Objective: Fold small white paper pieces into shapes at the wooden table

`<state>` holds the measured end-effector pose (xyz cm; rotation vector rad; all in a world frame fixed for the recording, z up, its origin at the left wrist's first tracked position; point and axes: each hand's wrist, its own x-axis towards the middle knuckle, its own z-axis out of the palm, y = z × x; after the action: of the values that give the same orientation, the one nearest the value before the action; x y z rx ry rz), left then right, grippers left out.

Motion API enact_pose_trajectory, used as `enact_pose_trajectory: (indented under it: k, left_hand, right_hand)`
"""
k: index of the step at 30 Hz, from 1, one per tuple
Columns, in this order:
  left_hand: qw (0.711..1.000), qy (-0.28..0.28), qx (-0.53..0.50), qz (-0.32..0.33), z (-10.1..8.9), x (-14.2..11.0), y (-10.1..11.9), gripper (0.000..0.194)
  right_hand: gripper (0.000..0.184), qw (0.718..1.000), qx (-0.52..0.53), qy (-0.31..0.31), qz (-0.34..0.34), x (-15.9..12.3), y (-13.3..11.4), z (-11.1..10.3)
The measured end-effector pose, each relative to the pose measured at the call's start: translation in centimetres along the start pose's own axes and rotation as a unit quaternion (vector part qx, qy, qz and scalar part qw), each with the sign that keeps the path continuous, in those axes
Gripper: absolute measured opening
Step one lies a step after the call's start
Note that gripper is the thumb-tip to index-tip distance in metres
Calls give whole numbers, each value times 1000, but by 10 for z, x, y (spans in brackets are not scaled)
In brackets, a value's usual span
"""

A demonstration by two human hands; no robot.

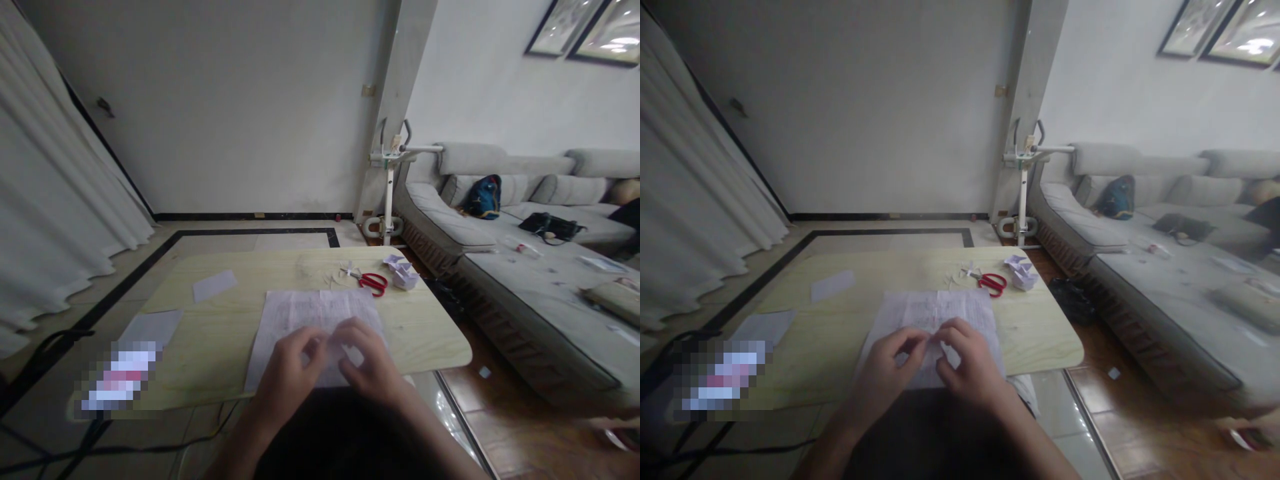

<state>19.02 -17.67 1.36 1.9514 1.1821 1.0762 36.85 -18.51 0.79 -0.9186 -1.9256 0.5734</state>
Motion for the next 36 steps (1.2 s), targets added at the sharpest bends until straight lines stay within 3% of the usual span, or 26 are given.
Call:
enact_pose_trajectory:
  k: [5,12,16,21,28,32,36]
  left_hand:
    - [999,10,-31,-7,-2,0,-4,17]
    - [993,-47,-104,19,-2,-4,-11,32]
    - [995,-28,-91,-28,4,-1,-13,19]
    - [990,-21,-95,-98,3,3,-14,16]
    - [978,-54,-154,-133,11,1,-15,16]
    - [973,-44,-170,-149,20,2,-23,22]
    - [970,-40,-195,-140,26,2,-32,21]
  right_hand:
    - [34,999,22,19,14,0,-2,0]
    - [19,996,43,65,52,1,5,3]
    - [11,992,42,75,90,2,6,5]
    - [17,983,86,60,149,2,5,3]
    - [10,964,136,71,217,3,17,15]
    - [22,939,214,83,255,4,21,20]
    - [21,936,221,75,262,7,19,17]
